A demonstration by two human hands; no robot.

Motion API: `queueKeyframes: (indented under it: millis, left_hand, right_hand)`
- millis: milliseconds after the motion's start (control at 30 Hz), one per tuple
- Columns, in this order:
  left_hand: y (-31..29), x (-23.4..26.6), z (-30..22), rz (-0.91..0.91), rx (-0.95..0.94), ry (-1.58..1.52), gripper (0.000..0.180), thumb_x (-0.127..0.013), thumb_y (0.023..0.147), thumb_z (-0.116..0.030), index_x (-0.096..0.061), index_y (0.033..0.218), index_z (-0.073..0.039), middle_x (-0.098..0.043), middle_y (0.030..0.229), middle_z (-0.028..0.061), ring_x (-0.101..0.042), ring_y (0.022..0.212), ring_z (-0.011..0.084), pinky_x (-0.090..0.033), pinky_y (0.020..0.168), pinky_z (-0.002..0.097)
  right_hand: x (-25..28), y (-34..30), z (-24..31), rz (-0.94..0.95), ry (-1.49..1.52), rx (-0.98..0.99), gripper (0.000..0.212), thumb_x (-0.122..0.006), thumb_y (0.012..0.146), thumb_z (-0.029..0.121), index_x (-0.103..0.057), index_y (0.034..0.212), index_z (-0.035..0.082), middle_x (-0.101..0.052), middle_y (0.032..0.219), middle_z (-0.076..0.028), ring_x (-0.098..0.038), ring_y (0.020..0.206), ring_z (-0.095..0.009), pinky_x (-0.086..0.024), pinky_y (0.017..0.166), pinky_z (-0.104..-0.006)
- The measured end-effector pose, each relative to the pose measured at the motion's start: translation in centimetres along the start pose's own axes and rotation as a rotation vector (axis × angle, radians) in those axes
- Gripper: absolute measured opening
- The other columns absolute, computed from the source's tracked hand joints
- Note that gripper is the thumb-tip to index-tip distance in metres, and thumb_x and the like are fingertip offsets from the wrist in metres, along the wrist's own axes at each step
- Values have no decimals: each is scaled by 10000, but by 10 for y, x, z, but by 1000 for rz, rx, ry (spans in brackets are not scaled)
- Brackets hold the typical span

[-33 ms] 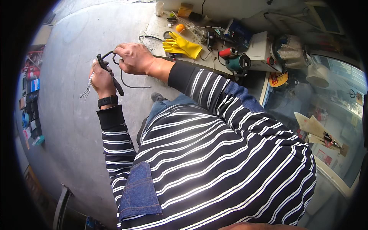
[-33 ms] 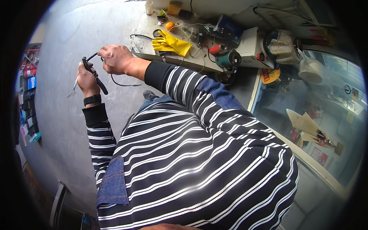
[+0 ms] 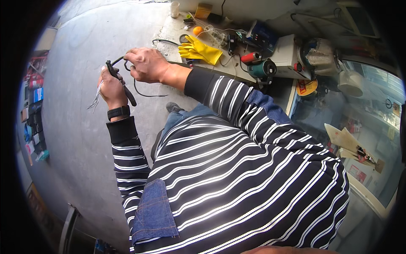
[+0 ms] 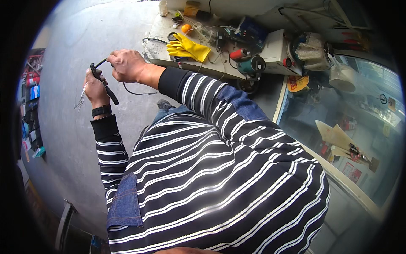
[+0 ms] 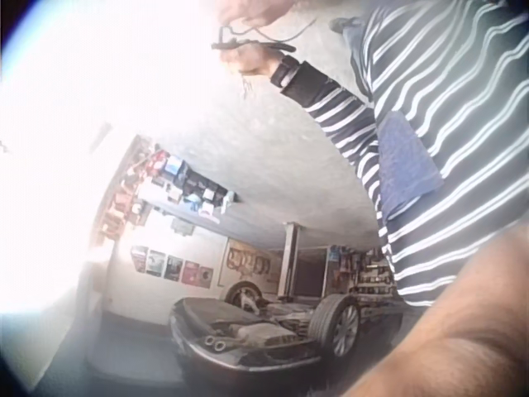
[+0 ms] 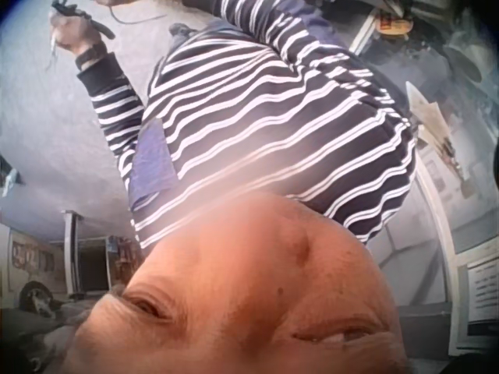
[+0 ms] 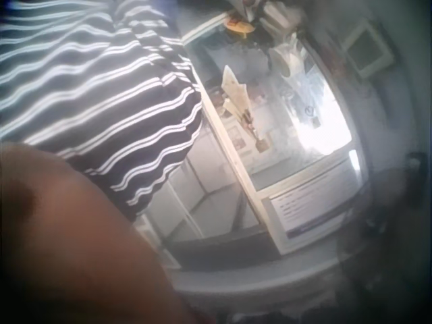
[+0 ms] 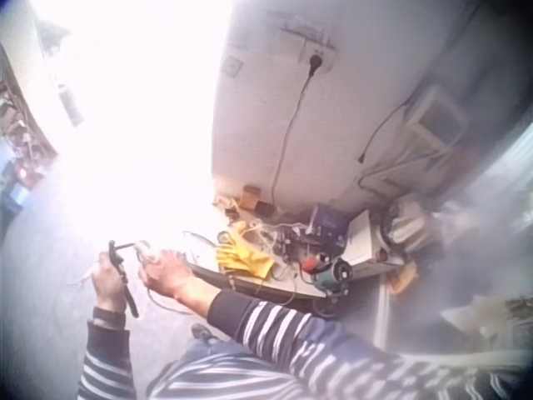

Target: The person uses pliers to strip insulation from the ends of several wires. They repeatedly grip, twist, and pull the insulation off each wire end, then place the pliers back on the workbench before moving to the next wire.

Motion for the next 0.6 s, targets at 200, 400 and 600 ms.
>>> queueKeyframes:
  millis: [200,400,600]
  left_hand:
    - [0,-4,10,-101,65,42,467,-445,1083,-415,-597,827,-56,-497,619,-15,-440,516,99,-350,488,265]
    - [2,3,28,-163,113,124,462,-448,1086,-412,-580,828,-53,-485,639,-13,-440,530,95,-355,494,260]
    - [-11,3,32,-207,169,266,456,-452,1087,-433,-574,858,-59,-476,647,-21,-436,533,83,-352,492,243]
  right_hand:
    - [10,-6,-28,-5,21,4,312,-622,788,171,-707,1073,76,-711,1124,-137,-694,1048,-358,-583,889,-474]
    - [62,-85,-182,-83,-23,-248,333,-623,802,188,-696,1104,67,-692,1177,-146,-687,1069,-367,-574,907,-469]
    - [176,-229,-395,-178,-264,-777,316,-620,842,210,-698,1109,60,-656,1297,-134,-668,1122,-373,-557,948,-464]
Point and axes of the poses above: each hand's wrist, its own y-axis towards the middle knuckle, its own x-axis out of the back of the hand, z = x × y, the point moved 9 cm from there along y, towards the middle knuckle
